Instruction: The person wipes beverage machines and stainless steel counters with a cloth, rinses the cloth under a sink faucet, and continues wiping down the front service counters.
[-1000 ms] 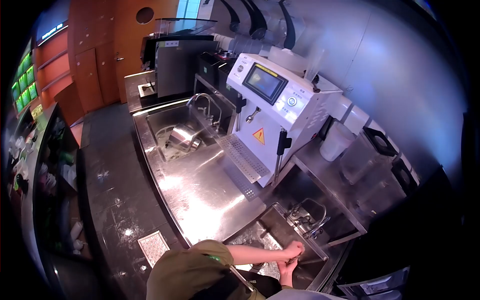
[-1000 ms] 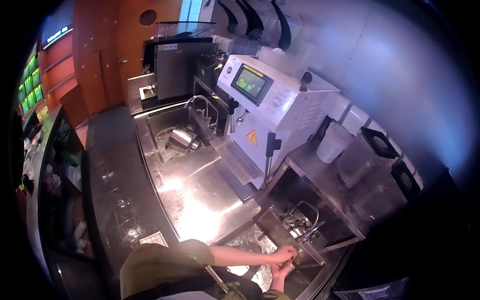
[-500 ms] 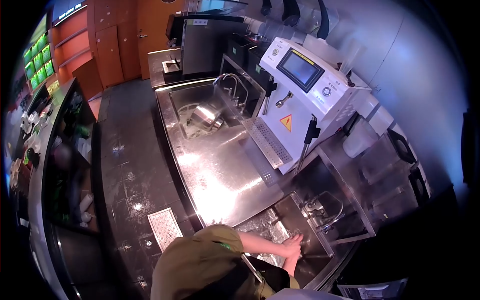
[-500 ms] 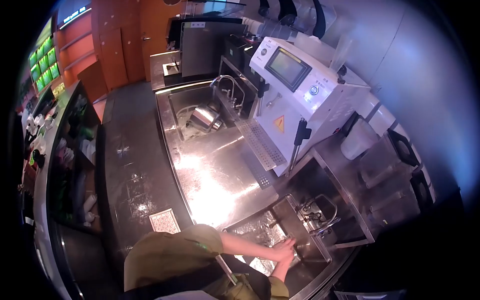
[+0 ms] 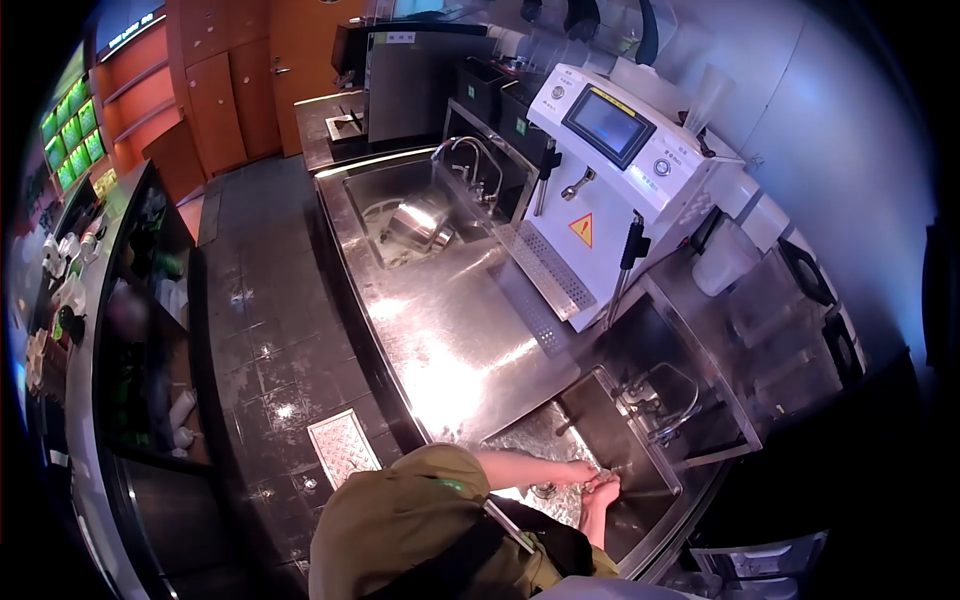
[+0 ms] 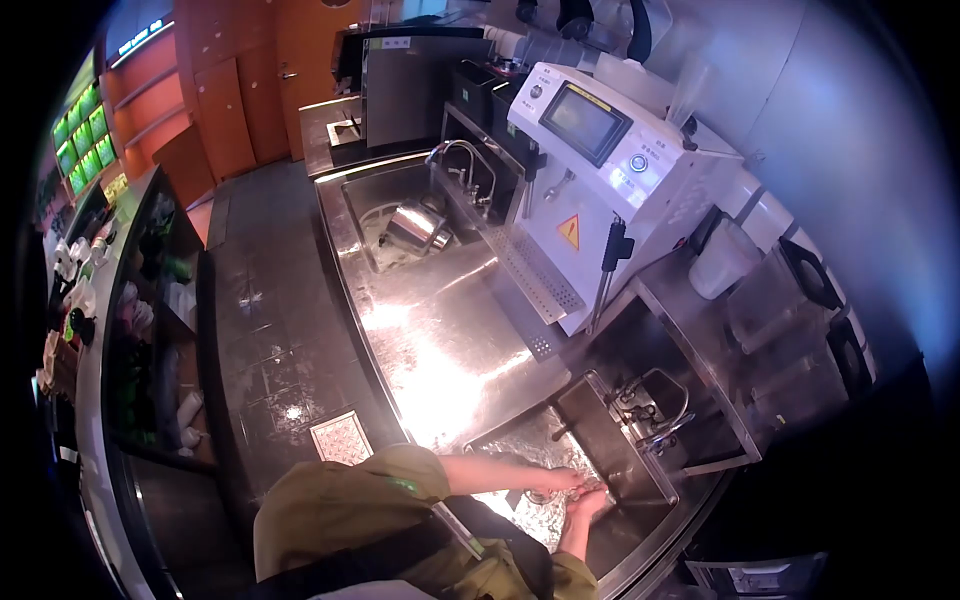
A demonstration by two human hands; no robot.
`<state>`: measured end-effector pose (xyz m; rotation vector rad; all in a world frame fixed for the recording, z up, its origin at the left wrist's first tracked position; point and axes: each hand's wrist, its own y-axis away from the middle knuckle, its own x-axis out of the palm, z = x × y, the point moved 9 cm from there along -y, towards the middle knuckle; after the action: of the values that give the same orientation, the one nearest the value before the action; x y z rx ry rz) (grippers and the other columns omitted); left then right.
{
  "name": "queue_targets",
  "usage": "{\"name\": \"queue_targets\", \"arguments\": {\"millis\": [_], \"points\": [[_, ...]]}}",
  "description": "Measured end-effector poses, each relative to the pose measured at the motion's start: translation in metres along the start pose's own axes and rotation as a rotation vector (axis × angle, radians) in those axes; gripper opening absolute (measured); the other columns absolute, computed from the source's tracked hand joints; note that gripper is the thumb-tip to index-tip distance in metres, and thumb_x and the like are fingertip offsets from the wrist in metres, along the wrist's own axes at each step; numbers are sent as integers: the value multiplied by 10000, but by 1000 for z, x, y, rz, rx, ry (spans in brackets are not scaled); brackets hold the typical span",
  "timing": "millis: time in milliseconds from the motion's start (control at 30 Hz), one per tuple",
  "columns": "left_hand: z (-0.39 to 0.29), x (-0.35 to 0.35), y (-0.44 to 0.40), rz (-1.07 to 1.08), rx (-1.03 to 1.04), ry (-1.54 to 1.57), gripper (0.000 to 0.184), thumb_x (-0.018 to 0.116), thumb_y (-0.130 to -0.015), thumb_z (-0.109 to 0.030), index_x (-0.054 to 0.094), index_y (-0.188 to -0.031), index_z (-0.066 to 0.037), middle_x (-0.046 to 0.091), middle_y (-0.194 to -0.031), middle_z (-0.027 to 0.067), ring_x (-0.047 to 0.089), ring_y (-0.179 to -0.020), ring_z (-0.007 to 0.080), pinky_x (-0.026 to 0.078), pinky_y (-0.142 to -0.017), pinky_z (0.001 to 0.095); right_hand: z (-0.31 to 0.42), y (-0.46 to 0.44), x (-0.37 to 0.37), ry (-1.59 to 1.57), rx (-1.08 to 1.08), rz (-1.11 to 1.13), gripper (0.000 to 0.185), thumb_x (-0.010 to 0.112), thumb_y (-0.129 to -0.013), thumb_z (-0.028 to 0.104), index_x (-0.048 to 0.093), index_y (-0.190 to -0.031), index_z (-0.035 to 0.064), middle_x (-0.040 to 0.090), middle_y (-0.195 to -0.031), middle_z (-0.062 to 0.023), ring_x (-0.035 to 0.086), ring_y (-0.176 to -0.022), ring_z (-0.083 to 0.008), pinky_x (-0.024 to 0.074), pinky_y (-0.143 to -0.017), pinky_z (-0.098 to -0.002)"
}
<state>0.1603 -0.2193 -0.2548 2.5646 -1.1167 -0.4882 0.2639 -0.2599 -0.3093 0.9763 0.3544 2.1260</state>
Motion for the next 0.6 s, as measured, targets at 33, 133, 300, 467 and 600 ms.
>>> {"name": "queue_targets", "arguments": {"millis": [33,133,300,467,600], "points": [[-3,0,2,-9,-14,96,296,464,-817,-278,621,-803,-27,612,-769,114,579,-717,190,448,-619,341,-5,4,7,-1,19,0,251,305,-855,195,395,-634,116,424,-576,-17,417,-484,-137,347,-417,-245],[-33,7,7,-32,2,456,302,431,-846,-274,603,-788,-33,593,-767,70,541,-700,150,428,-602,324,6,40,39,140,11,83,251,370,-836,275,479,-693,99,512,-698,-29,509,-643,-146,428,-551,-290],[-117,8,8,-79,116,910,326,377,-895,-268,572,-764,-43,561,-765,-4,478,-673,83,394,-574,294,122,105,126,415,-602,220,239,382,-834,191,449,-643,63,466,-641,-1,437,-595,-100,381,-538,-270],[-105,39,-46,-112,344,300,348,378,-854,-391,523,-867,-75,549,-783,36,471,-718,136,397,-610,351,141,115,119,820,-899,49,223,391,-839,117,425,-625,67,442,-621,12,403,-546,-93,359,-500,-240],[51,84,-22,240,-157,286,465,334,-841,-510,461,-1065,-123,530,-933,54,451,-913,145,376,-750,422,2,30,-41,1243,-656,-116,357,403,-849,213,517,-959,-107,549,-973,-248,535,-894,-307,415,-759,-408]]}}
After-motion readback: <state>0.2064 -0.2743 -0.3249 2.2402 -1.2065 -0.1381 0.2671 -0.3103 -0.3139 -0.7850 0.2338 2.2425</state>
